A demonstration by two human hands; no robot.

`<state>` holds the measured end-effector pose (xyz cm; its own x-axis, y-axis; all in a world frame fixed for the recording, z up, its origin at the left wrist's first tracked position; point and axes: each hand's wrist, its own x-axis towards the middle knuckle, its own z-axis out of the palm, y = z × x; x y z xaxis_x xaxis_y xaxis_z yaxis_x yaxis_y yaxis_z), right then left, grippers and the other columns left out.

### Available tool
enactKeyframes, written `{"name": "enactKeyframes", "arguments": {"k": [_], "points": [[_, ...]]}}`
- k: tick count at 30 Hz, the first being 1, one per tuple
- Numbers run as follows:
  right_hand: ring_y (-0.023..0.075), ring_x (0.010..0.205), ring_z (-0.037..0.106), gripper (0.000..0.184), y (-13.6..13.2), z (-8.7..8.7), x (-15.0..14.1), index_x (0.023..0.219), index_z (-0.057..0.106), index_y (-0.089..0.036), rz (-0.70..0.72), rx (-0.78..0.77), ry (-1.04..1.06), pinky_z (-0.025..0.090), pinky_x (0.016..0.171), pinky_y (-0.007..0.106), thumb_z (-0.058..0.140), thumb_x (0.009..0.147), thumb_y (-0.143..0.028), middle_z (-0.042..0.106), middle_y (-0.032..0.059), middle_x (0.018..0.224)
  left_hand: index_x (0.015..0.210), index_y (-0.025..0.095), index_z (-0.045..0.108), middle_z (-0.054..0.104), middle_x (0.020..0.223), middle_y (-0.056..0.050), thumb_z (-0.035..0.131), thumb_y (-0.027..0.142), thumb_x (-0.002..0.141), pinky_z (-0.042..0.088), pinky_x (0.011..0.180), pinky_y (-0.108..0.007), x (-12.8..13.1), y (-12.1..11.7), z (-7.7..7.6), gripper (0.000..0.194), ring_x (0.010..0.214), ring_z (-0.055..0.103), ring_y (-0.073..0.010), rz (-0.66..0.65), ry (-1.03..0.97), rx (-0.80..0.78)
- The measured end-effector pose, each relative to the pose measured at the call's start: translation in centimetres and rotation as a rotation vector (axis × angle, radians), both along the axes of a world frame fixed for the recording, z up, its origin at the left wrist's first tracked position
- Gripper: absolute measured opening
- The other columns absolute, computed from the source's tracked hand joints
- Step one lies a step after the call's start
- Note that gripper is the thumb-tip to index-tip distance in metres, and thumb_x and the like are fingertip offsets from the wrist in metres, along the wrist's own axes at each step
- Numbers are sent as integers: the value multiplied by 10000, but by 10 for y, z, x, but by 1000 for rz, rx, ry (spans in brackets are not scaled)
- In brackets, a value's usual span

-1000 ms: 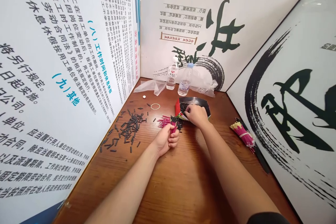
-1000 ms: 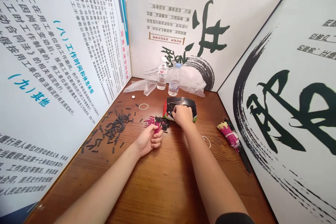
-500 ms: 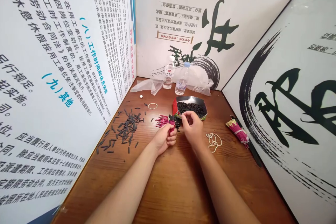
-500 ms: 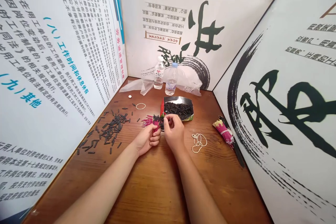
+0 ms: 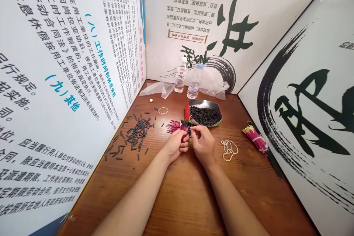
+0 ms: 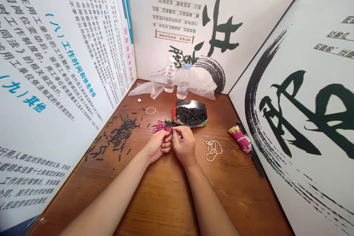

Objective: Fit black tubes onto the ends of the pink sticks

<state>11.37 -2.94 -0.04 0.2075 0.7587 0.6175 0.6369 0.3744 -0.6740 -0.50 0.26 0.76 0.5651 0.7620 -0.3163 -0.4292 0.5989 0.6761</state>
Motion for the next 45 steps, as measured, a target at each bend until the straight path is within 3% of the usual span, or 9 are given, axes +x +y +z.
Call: {"name": "enactKeyframes", "arguments": {"k": [3, 23, 36, 45], "points": [[193, 870, 603, 141, 0, 0, -2, 919, 651, -210, 6, -8, 0, 486, 786, 339, 511, 901, -216, 658, 60, 895, 746, 193, 360, 381, 586, 78, 571, 259, 769, 137, 399, -160, 1, 0, 0, 223, 387, 255, -14, 27, -11, -8], [169, 789, 583, 165, 1, -1, 0, 938, 653, -198, -88, -1, 109, 465, 698, 301, 491, 903, -211, 623, 51, 884, 819, 195, 398, 418, 628, 78, 660, 256, 714, 139, 430, -169, 1, -4, 6, 290, 416, 250, -3, 28, 63, 71], [177, 858, 594, 177, 3, -4, 1, 962, 664, -195, -78, 42, 131, 481, 753, 322, 492, 917, -197, 629, 58, 910, 823, 194, 397, 413, 614, 82, 689, 279, 703, 137, 424, -160, 2, -4, 3, 327, 423, 259, -3, -6, 103, 123], [172, 817, 592, 181, 1, -3, 0, 938, 667, -198, -44, 30, 153, 478, 721, 311, 488, 910, -196, 619, 57, 891, 828, 190, 422, 440, 623, 71, 651, 287, 728, 158, 421, -154, 4, -3, 1, 268, 410, 275, -5, 42, 87, 69]]}}
